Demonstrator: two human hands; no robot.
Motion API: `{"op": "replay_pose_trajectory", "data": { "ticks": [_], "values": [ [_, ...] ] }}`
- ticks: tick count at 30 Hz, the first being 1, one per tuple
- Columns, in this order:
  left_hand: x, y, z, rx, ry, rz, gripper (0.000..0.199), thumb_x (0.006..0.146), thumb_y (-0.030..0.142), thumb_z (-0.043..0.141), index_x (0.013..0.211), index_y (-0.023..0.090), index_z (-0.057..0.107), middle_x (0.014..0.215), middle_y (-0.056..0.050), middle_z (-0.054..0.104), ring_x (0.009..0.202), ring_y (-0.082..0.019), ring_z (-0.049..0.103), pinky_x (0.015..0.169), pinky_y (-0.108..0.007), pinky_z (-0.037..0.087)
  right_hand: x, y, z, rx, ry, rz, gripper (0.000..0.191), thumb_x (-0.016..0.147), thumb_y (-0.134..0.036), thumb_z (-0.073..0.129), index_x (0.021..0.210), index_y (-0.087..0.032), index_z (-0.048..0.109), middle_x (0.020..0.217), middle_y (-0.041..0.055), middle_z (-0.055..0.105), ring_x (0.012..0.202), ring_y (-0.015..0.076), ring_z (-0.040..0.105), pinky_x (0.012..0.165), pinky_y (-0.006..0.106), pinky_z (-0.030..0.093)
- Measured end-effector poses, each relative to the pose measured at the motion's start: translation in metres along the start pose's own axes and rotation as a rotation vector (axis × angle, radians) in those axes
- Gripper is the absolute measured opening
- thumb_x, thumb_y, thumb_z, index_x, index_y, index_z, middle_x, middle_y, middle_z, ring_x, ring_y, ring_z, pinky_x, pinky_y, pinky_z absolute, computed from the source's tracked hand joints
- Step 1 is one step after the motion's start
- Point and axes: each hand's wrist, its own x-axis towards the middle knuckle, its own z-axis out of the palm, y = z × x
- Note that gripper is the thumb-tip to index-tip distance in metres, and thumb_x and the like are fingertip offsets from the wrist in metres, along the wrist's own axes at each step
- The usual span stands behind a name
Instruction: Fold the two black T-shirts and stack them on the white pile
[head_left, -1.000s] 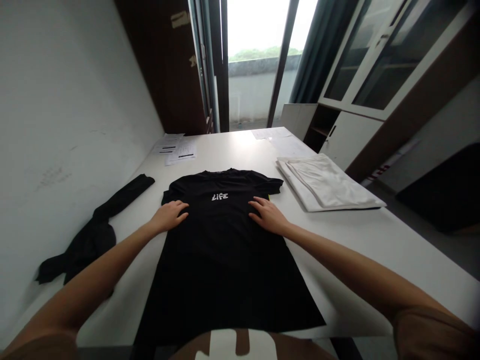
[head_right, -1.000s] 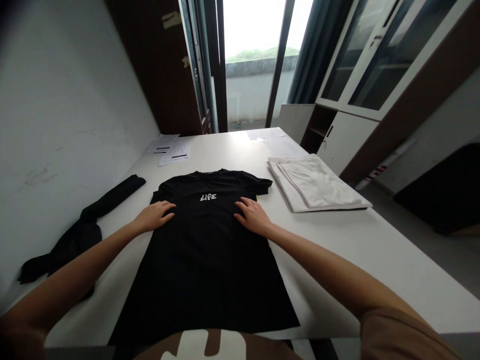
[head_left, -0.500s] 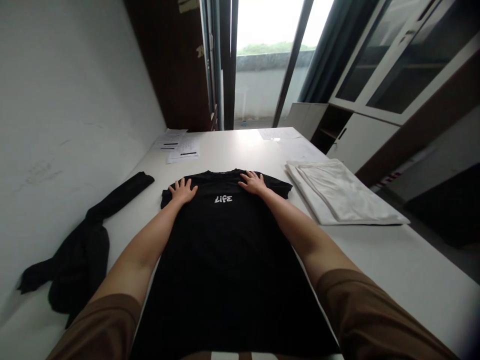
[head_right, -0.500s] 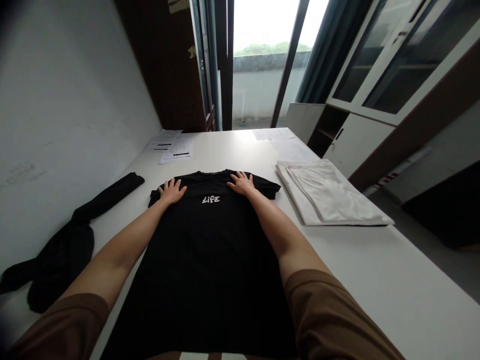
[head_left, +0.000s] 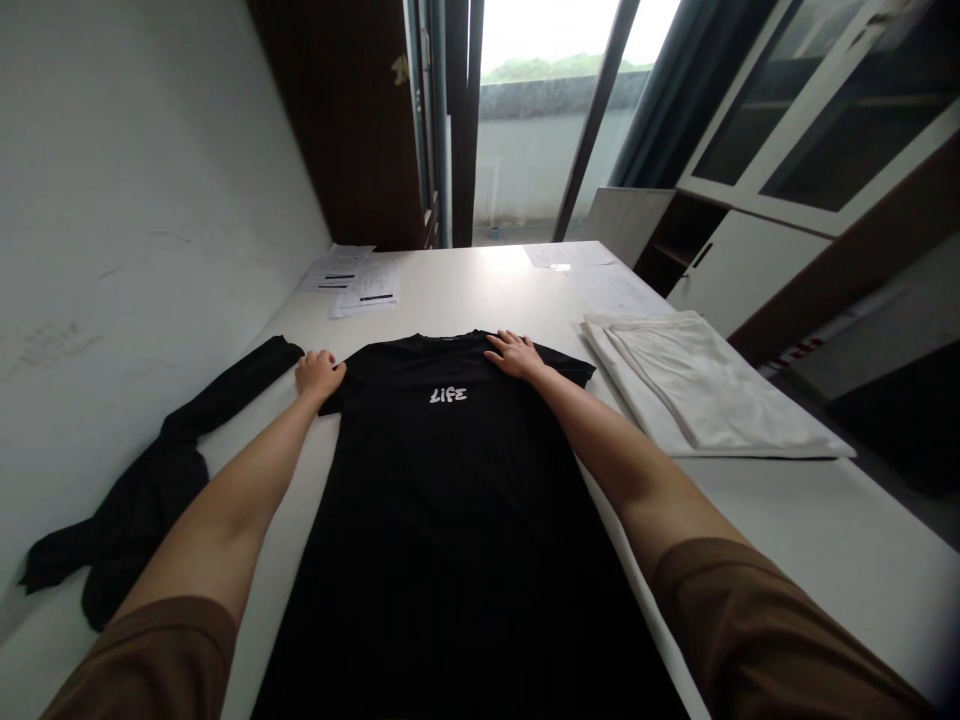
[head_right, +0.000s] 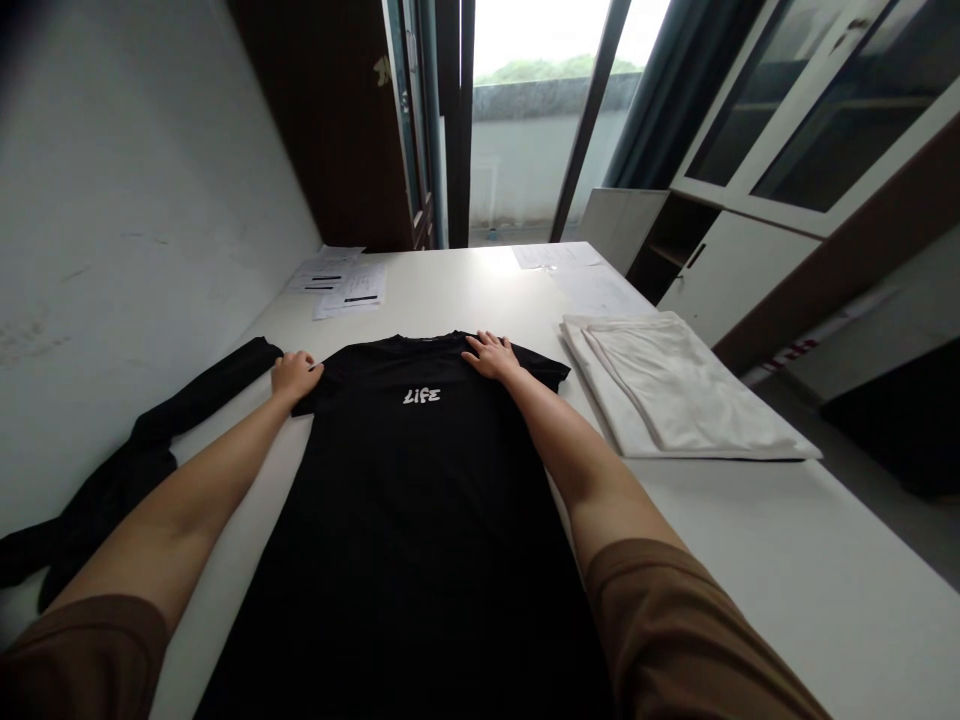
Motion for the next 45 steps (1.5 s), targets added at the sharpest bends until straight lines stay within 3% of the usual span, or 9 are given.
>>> {"op": "replay_pose_trajectory", "data": {
  "ticks": [4, 8, 12, 17, 24, 29, 34, 39, 45],
  "values": [
    [0.020, 0.003, -0.016, -0.059, -0.206, -0.020, 0.019, 0.084, 0.039, 0.063, 0.092, 0.022, 0.061, 0.099, -0.008, 0.070, 0.100, -0.027, 0.063, 0.086, -0.033, 0.047, 0.004, -0.008, -0.009, -0.046, 0.124, 0.104, 0.059, 0.104, -0.057, 0.038, 0.152, -0.023, 0.047, 0.150, 0.0148, 0.050, 0.137, 0.0337, 0.043, 0.115, 0.049, 0.031],
    [0.036, 0.009, -0.029, -0.122, -0.256, -0.054, 0.022, 0.089, 0.041, 0.059, 0.097, 0.021, 0.058, 0.091, -0.007, 0.068, 0.085, -0.023, 0.063, 0.072, -0.029, 0.046, 0.016, -0.008, -0.024, -0.146, 0.126, 0.301, 0.051, 0.099, -0.056, 0.049, 0.132, -0.019, 0.063, 0.128, 0.0174, 0.064, 0.124, 0.0356, 0.052, 0.100, 0.046, 0.043],
    [0.037, -0.005, -0.038, -0.236, -0.377, -0.084, 0.040, 0.083, 0.053, 0.066, 0.105, 0.020, 0.059, 0.086, -0.005, 0.066, 0.073, -0.019, 0.061, 0.061, -0.026, 0.044, 0.029, -0.001, -0.032, -0.160, -0.020, 0.241, 0.035, 0.094, -0.046, 0.058, 0.118, -0.023, 0.069, 0.123, 0.0127, 0.068, 0.114, 0.0312, 0.060, 0.089, 0.038, 0.048],
    [0.037, -0.030, -0.044, -0.332, -0.623, -0.003, 0.036, 0.069, 0.048, 0.079, 0.084, 0.019, 0.065, 0.073, -0.001, 0.063, 0.067, -0.017, 0.059, 0.056, -0.024, 0.040, 0.033, 0.002, -0.027, -0.164, 0.020, 0.205, 0.032, 0.098, -0.046, 0.053, 0.119, -0.025, 0.066, 0.117, 0.0122, 0.070, 0.104, 0.0293, 0.065, 0.079, 0.035, 0.048],
    [0.048, -0.030, -0.031, -0.272, -0.326, 0.046, 0.026, 0.092, 0.043, 0.052, 0.094, 0.019, 0.060, 0.088, -0.002, 0.068, 0.081, -0.017, 0.062, 0.069, -0.024, 0.047, 0.028, -0.004, -0.017, -0.162, 0.152, 0.194, 0.033, 0.104, -0.044, 0.044, 0.125, -0.024, 0.059, 0.116, 0.0135, 0.070, 0.099, 0.0296, 0.065, 0.080, 0.036, 0.046],
    [0.043, -0.034, -0.018, -0.108, -0.181, 0.032, 0.019, 0.089, 0.039, 0.059, 0.091, 0.021, 0.064, 0.094, -0.005, 0.069, 0.094, -0.025, 0.063, 0.081, -0.031, 0.046, 0.028, -0.005, -0.019, -0.133, 0.211, 0.183, 0.033, 0.105, -0.043, 0.040, 0.125, -0.023, 0.058, 0.120, 0.0143, 0.069, 0.101, 0.0301, 0.065, 0.082, 0.037, 0.046],
    [0.030, -0.033, -0.013, 0.024, -0.044, -0.020, 0.018, 0.092, 0.031, 0.054, 0.101, 0.020, 0.065, 0.110, -0.013, 0.067, 0.107, -0.031, 0.059, 0.089, -0.040, 0.045, 0.027, 0.020, -0.024, -0.104, 0.156, 0.176, 0.042, 0.102, -0.054, 0.044, 0.122, -0.023, 0.063, 0.117, 0.0136, 0.071, 0.102, 0.0297, 0.066, 0.083, 0.037, 0.047],
    [0.027, 0.014, -0.011, 0.098, 0.137, 0.205, 0.023, 0.093, 0.023, 0.047, 0.104, 0.018, 0.066, 0.117, -0.015, 0.063, 0.116, -0.032, 0.052, 0.100, -0.045, 0.042, 0.011, 0.064, -0.039, -0.098, 0.082, 0.289, 0.049, 0.098, -0.062, 0.049, 0.119, -0.022, 0.069, 0.110, 0.0133, 0.074, 0.102, 0.0293, 0.067, 0.083, 0.036, 0.048],
    [0.025, 0.124, 0.012, -0.056, -0.067, 0.540, 0.025, 0.094, 0.026, 0.048, 0.108, 0.021, 0.069, 0.118, -0.010, 0.064, 0.116, -0.027, 0.055, 0.106, -0.039, 0.042, -0.015, 0.100, -0.059, -0.073, -0.052, 0.353, 0.036, 0.091, -0.051, 0.061, 0.101, -0.020, 0.076, 0.102, 0.0113, 0.075, 0.096, 0.0274, 0.068, 0.079, 0.032, 0.049]
  ]
}}
